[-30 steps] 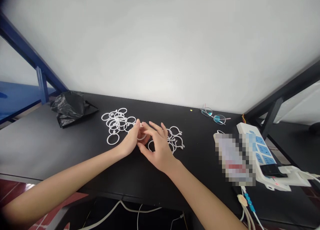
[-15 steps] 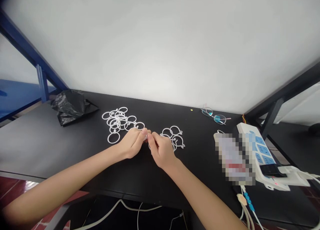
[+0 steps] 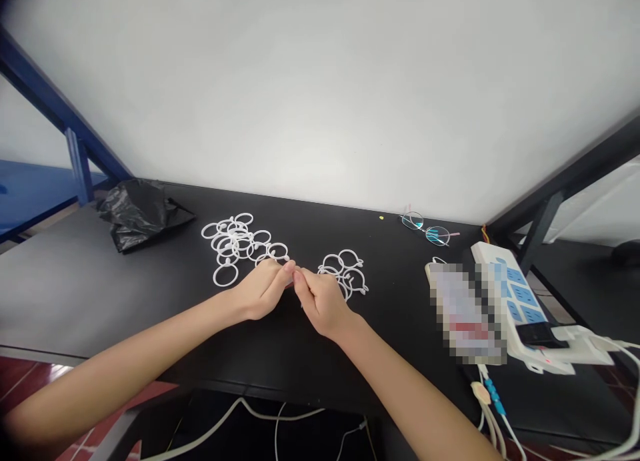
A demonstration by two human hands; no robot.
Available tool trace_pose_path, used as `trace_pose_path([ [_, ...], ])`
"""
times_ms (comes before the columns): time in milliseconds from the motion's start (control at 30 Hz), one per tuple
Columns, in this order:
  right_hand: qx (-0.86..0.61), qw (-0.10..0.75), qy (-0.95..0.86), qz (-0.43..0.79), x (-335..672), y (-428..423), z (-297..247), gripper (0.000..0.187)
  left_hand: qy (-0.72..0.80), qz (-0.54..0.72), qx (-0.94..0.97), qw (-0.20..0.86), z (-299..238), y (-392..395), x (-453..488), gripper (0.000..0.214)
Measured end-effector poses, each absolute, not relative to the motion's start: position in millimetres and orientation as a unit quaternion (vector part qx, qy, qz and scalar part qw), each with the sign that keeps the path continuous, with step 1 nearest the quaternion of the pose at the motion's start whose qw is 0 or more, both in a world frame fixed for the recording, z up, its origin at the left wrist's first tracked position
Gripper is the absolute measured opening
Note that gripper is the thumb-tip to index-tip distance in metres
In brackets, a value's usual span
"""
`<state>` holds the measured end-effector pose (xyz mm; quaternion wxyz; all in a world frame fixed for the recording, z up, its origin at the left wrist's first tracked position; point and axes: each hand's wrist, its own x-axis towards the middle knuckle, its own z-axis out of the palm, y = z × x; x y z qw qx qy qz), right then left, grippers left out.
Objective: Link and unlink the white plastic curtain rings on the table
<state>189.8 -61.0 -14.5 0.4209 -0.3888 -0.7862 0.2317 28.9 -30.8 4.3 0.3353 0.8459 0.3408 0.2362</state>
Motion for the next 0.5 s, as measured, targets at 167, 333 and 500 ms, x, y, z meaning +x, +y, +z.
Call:
trace_pose_path([
  [167,-0.454,0.457,-0.731,0.227,194,-57,-8,0.041,0.394,0.242,0.858,0.226,14,-14,18,0.048],
  [333,-0.569,0.495,-0.64,0.15,226,-36,1,0.028,0.493,0.199,0.847,-0.025,6,11,4,0.046],
  [500,-0.633,0.405,-0.641,0.156,262,-13,-4,0.017,0.481,0.133,0.861,-0.102,-11,20,0,0.04],
])
